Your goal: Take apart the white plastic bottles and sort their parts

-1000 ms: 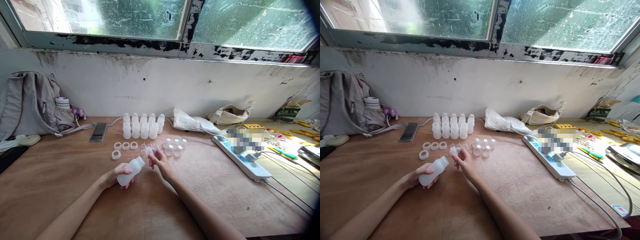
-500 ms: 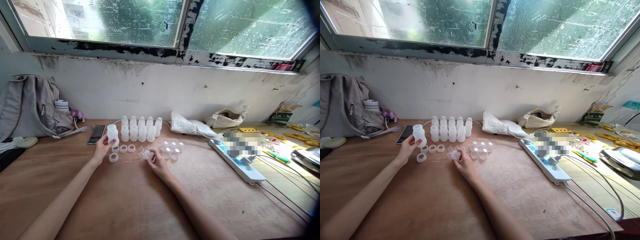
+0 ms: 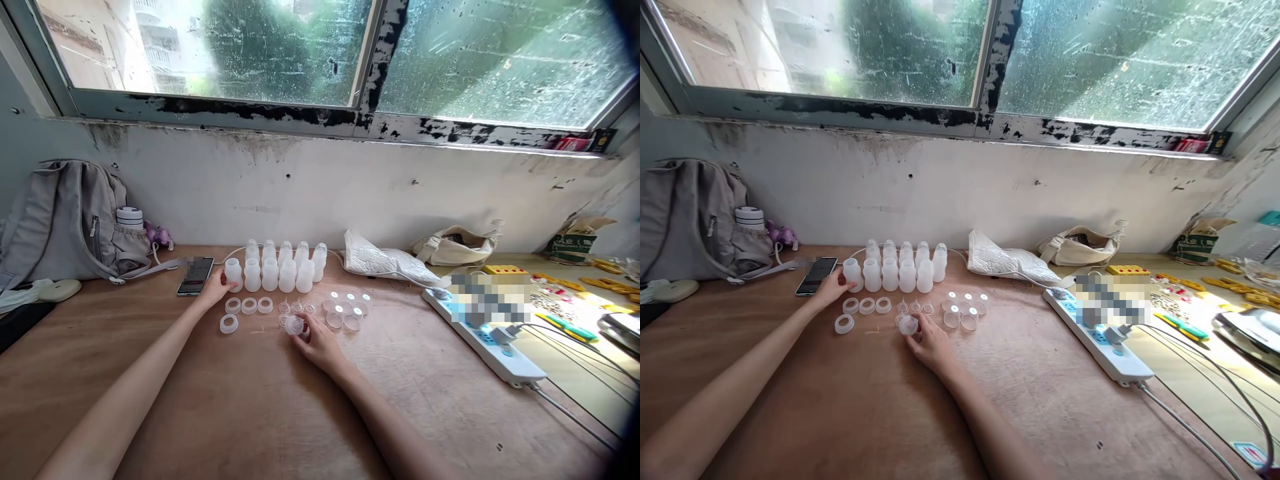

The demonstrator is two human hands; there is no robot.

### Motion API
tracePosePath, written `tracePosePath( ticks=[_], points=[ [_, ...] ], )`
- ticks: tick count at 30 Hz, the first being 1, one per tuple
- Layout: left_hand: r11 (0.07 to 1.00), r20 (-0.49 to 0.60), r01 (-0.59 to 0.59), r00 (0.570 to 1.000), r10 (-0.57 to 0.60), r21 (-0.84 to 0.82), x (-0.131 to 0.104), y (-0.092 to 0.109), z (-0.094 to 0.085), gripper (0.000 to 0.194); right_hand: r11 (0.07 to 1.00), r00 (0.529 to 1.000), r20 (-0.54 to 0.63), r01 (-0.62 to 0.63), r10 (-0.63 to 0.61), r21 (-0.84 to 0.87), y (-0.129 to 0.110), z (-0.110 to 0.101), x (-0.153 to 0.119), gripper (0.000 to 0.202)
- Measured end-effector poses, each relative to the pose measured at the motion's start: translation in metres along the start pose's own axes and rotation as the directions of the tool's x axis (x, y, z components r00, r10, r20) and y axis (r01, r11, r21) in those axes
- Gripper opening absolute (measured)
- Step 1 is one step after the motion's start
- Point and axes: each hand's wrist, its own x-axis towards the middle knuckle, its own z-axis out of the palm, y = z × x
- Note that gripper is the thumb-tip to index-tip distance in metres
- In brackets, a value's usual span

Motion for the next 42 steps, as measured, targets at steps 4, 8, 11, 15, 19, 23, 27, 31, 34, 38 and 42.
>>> tracePosePath(
  ticks=[4, 8, 11, 15, 19, 23, 27, 31, 34, 38, 42],
  points=[
    [0.999, 0.019, -0.013, 1.000, 0.013, -0.031, 0.001, -0.003, 0.001, 0.060, 1.000, 1.000, 0.024, -0.006, 0.006, -0.002, 0.000, -0.001, 0.000, 0.033],
    [0.998, 0.041, -0.032, 0.999, 0.034, -0.054, -0.001, -0.007, 0.005, 0.059, 1.000, 1.000, 0.024, -0.007, 0.007, -0.017, -0.001, -0.001, 0.000, 0.034],
    [0.998, 0.041, -0.043, 0.998, 0.045, -0.049, -0.002, -0.012, 0.009, 0.061, 1.000, 1.000, 0.027, -0.010, 0.010, -0.019, -0.001, 0.000, -0.001, 0.034],
    [0.997, -0.012, -0.077, 0.997, 0.076, -0.024, -0.002, -0.013, 0.008, 0.066, 1.000, 0.999, 0.022, -0.025, 0.025, -0.017, -0.002, -0.001, -0.001, 0.034],
    [0.992, -0.179, -0.120, 0.976, 0.123, 0.026, -0.017, 0.004, 0.001, 0.066, 0.999, 1.000, -0.006, -0.012, 0.012, 0.031, -0.002, -0.003, -0.001, 0.034],
    [0.923, -0.193, -0.362, 0.904, 0.383, 0.132, -0.070, 0.035, 0.010, 0.039, 0.976, 1.000, 0.010, -0.020, 0.019, 0.217, -0.007, -0.003, 0.000, 0.036],
    [0.757, 0.149, -0.627, 0.779, 0.609, 0.182, -0.133, 0.055, 0.042, 0.054, 0.932, 0.998, 0.059, -0.012, -0.010, 0.361, -0.017, 0.003, -0.005, 0.032],
    [0.789, 0.137, -0.591, 0.806, 0.575, 0.167, -0.159, 0.056, 0.065, 0.040, 0.900, 0.990, 0.127, -0.001, -0.061, 0.436, -0.027, 0.009, -0.011, 0.028],
    [0.836, 0.117, -0.539, 0.841, 0.528, 0.106, -0.159, 0.052, 0.066, 0.039, 0.866, 0.994, 0.097, -0.003, -0.053, 0.501, -0.030, 0.009, -0.012, 0.027],
    [0.869, 0.151, -0.494, 0.861, 0.486, 0.025, -0.160, 0.046, 0.062, 0.044, 0.837, 0.997, 0.067, -0.006, -0.037, 0.547, -0.030, 0.010, -0.011, 0.022],
    [0.854, 0.205, -0.521, 0.837, 0.507, 0.015, -0.164, 0.043, 0.060, 0.041, 0.824, 0.992, 0.116, -0.028, -0.046, 0.566, -0.027, 0.013, -0.011, 0.021]
  ],
)
